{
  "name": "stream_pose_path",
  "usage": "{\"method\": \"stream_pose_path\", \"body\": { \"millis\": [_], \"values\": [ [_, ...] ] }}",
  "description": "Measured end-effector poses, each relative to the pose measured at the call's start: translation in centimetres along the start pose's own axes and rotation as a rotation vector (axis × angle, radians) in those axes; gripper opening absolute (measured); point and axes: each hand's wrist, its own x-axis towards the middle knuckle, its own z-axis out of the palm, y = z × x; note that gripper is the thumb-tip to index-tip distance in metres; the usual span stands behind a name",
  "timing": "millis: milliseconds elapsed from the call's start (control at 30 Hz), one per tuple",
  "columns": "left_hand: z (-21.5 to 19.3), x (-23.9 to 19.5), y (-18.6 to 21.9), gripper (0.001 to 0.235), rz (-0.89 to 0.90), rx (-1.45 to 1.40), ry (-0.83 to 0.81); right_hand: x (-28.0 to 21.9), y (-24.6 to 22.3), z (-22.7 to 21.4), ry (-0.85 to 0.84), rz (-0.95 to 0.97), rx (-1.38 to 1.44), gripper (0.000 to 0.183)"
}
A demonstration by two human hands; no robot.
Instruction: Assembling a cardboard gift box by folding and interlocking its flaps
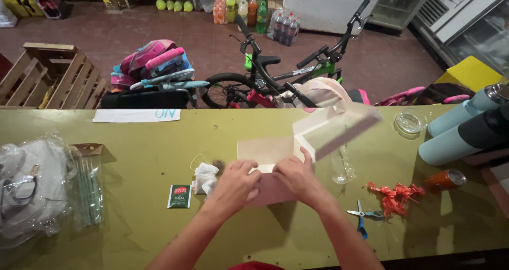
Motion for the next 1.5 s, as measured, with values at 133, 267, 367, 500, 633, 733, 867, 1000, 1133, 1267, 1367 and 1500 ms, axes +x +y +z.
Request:
{"method": "stream_pose_path", "body": {
  "millis": [133,267,367,500,633,733,867,1000,1133,1267,1367,1500],
  "values": [
    [-0.1,0.1,-0.1,0.036,-0.006,-0.120,-0.097,0.0,0.0,0.0,0.005,0.006,0.010,0.008],
    [-1.5,0.4,0.1,0.028,-0.057,-0.317,-0.172,0.1,0.1,-0.2,0.061,0.003,-0.019,0.010],
    [-2.7,0.8,0.5,0.021,-0.107,-0.484,-0.137,0.5,-0.2,-1.7,0.150,0.006,-0.027,0.014],
    [-4.1,1.8,2.0,0.012,-0.247,-0.718,-0.031,1.0,-4.6,-8.4,0.329,0.020,0.162,0.028],
    [-7.0,2.9,3.3,0.017,-0.361,-0.829,0.021,-0.6,-7.4,-10.8,0.449,0.069,0.157,0.031],
    [-8.3,3.9,4.2,0.014,-0.384,-0.987,0.100,-1.9,-8.0,-10.7,0.548,0.231,0.187,0.038],
    [-8.3,4.6,5.1,0.013,-0.455,-1.160,0.095,-3.3,-7.7,-10.6,0.589,0.392,0.176,0.055],
    [-7.6,4.9,5.7,0.013,-0.480,-1.257,0.110,-3.8,-7.8,-11.3,0.579,0.328,0.206,0.056],
    [-6.8,4.4,5.2,0.014,-0.499,-1.342,0.067,-4.5,-6.9,-10.8,0.530,0.451,0.193,0.057],
    [-7.8,4.0,4.3,0.012,-0.422,-1.188,-0.063,-4.9,-5.8,-11.6,0.460,0.532,0.095,0.061],
    [-7.6,3.8,2.9,0.015,-0.397,-1.036,-0.167,-5.9,-4.4,-10.8,0.435,0.469,0.008,0.054],
    [-9.8,4.5,1.2,0.016,-0.252,-0.890,-0.351,-6.4,-4.0,-10.4,0.234,0.446,0.167,0.035]
  ]
}}
